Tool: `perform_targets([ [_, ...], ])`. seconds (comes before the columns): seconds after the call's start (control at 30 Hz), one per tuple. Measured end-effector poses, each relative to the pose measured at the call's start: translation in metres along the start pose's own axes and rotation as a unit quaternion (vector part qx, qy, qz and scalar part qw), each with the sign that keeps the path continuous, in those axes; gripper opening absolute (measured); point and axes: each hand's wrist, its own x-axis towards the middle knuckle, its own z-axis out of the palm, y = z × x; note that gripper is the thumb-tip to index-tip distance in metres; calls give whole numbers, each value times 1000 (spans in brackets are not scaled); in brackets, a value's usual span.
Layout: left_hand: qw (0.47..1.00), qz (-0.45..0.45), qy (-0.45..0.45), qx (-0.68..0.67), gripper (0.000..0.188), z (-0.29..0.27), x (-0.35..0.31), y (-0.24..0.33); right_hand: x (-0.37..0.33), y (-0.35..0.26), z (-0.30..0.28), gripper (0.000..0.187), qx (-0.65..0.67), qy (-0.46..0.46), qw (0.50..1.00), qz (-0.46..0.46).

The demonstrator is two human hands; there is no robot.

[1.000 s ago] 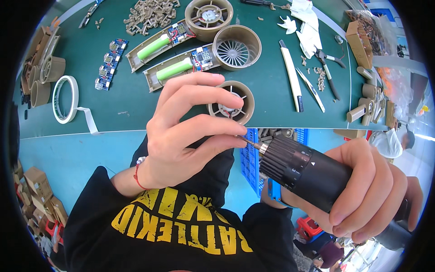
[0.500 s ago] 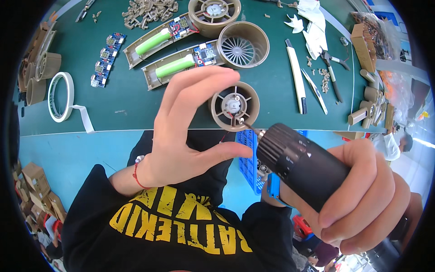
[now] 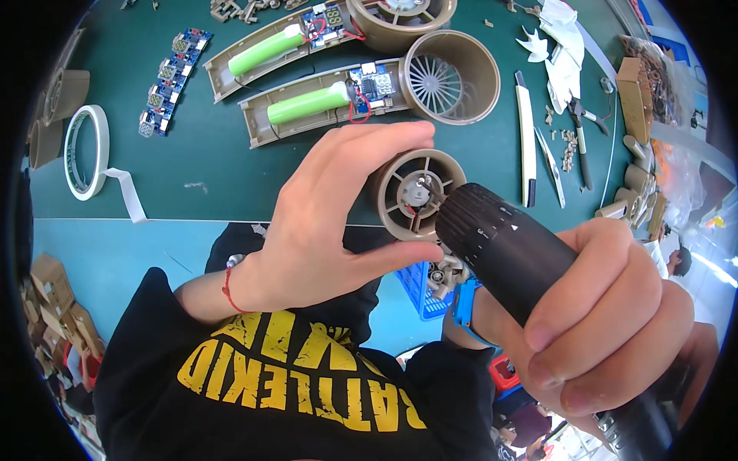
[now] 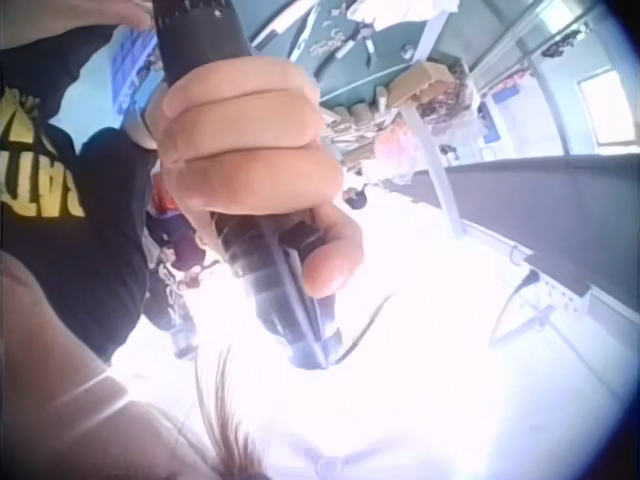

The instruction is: The user is assembling a handheld fan by connecting internal components and securing the casing with an electric screwdriver.

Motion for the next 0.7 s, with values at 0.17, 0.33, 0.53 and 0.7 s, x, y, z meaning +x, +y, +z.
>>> perform_targets([
  [0.17,1000,-4,12,-6,81,2,-1,0,34,-24,-26,69,-83,-135,979,128],
  [0.33,999,-5,30,-15,81,4,0,0,18,21,24,66,-254,216,942,-43],
  [0.53,999,-3,36,-25,81,1,-5,-3,17,18,25,69,-201,31,974,99],
  [0.7,1000,-3,28,-13,71,0,1,3,30,3,18,73,-144,-109,965,190],
])
